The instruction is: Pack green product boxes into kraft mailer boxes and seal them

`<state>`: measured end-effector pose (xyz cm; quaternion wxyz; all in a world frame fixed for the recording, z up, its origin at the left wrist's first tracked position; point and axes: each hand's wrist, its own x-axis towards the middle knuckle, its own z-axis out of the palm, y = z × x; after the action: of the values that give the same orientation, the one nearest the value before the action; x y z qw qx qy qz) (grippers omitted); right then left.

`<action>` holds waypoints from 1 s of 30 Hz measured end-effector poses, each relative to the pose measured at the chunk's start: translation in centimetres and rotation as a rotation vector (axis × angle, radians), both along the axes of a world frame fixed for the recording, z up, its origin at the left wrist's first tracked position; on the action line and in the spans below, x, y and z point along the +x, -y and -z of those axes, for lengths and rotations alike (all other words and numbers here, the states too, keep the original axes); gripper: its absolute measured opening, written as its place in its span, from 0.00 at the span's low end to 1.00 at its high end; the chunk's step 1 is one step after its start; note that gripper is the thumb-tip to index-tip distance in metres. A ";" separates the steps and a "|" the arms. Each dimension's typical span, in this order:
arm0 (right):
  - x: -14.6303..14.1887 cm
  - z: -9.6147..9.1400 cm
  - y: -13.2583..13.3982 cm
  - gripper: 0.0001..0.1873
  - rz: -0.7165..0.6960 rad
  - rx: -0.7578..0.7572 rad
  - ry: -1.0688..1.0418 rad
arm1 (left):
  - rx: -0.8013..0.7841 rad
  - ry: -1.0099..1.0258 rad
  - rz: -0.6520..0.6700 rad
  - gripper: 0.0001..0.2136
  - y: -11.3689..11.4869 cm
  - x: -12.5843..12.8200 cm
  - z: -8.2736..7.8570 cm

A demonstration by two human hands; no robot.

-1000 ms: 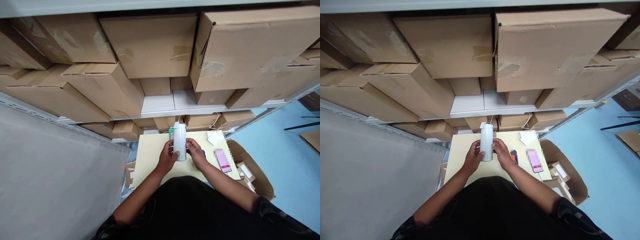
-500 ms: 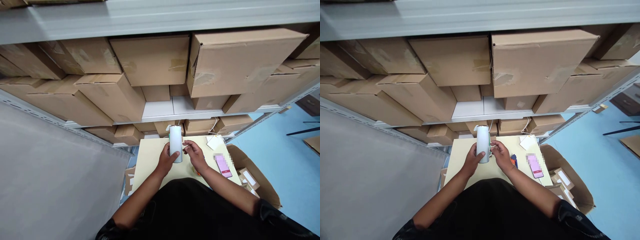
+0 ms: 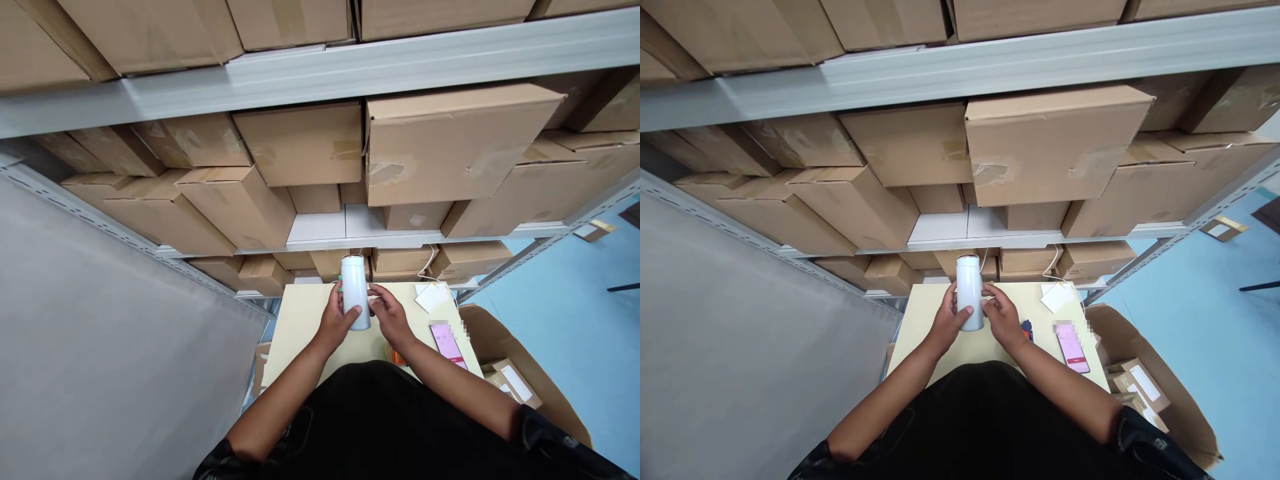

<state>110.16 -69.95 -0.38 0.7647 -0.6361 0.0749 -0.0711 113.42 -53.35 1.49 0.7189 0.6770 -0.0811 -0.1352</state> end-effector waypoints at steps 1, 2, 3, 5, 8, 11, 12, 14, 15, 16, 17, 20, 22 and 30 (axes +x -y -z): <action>0.0 0.0 0.3 0.25 0.016 0.018 -0.009 | -0.023 -0.021 -0.021 0.41 0.2 -0.2 -0.1; 0.0 0.0 0.6 0.25 0.023 0.033 -0.029 | -0.028 -0.040 -0.043 0.40 0.4 -0.4 -0.2; 0.0 0.0 0.8 0.26 0.017 0.042 -0.053 | -0.025 -0.054 -0.059 0.37 0.6 -0.6 -0.2; -0.1 0.1 1.0 0.28 -0.039 0.037 -0.078 | -0.016 -0.056 -0.081 0.32 1.0 -1.2 -0.2; -0.3 0.1 0.9 0.29 -0.110 -0.009 -0.040 | 0.025 0.021 -0.079 0.28 1.5 -1.8 -0.1; -0.5 0.0 1.1 0.30 -0.121 -0.038 -0.014 | 0.167 0.119 -0.102 0.30 1.7 -2.1 -0.2; -0.6 0.0 1.2 0.30 -0.126 -0.031 -0.009 | 0.199 0.130 -0.110 0.32 1.8 -2.2 -0.3; -0.7 -0.2 1.7 0.29 -0.142 0.000 0.008 | 0.180 0.117 -0.089 0.34 1.8 -2.2 -0.5; -0.7 -0.2 1.9 0.27 -0.147 0.020 0.016 | 0.137 0.104 -0.075 0.35 1.9 -2.3 -0.7; -0.7 -0.3 2.2 0.26 -0.146 0.039 0.018 | 0.091 0.092 -0.071 0.35 1.9 -2.4 -0.7; -0.7 -0.4 2.5 0.24 -0.138 0.055 0.013 | 0.052 0.084 -0.078 0.36 2.0 -2.6 -0.8; -0.7 -0.9 3.0 0.23 -0.123 0.074 -0.038 | -0.007 0.070 -0.126 0.37 2.4 -3.1 -0.7; -0.7 -1.3 3.0 0.25 -0.164 0.066 -0.068 | -0.020 0.063 -0.128 0.35 2.6 -3.3 -0.7; -0.7 -2.2 2.0 0.27 -0.169 -0.016 -0.032 | 0.211 0.212 -0.122 0.31 1.8 -2.3 -0.9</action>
<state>109.42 -71.97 1.85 0.7615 -0.6473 0.0329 0.0032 111.11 -55.14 2.38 0.6380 0.7630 -0.1005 -0.0268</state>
